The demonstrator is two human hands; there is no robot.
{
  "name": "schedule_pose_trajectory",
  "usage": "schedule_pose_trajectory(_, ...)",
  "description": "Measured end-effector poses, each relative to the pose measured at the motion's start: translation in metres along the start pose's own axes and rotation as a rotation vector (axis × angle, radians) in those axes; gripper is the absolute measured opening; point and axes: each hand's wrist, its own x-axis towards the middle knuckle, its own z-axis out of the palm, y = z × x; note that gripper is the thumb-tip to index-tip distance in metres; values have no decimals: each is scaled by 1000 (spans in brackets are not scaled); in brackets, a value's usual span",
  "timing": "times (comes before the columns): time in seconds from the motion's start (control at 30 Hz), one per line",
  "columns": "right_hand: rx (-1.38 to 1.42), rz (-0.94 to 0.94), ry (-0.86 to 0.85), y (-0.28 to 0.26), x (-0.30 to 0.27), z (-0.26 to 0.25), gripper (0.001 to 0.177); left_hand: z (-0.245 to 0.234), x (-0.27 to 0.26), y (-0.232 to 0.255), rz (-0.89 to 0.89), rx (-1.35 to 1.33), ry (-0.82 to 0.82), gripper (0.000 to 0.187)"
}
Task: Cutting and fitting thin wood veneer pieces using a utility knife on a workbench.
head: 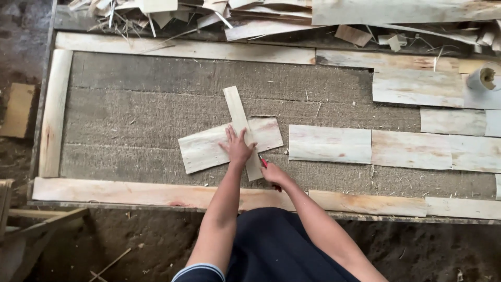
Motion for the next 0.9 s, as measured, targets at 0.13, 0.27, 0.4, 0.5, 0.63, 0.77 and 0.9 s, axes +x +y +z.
schedule_pose_trajectory(0.13,33,-40,2,17,3,-8,52,21,10,-3,-4,18,49,72)
schedule_pose_trajectory(0.27,270,-42,-1,52,45,0,43,56,38,-15,0,-66,177,69)
schedule_pose_trajectory(0.4,149,-58,-5,75,82,1,43,71,71,-40,34,-134,253,77)
schedule_pose_trajectory(0.5,-98,-186,69,70,73,-1,43,48,94,-57,58,-119,312,77)
schedule_pose_trajectory(0.63,-176,-208,89,55,74,1,43,-16,102,-73,71,39,403,66)
schedule_pose_trajectory(0.77,-251,-216,125,40,76,4,43,-35,86,-67,137,144,402,64)
schedule_pose_trajectory(0.9,-128,-210,357,33,82,-9,36,-25,61,-49,233,141,99,85)
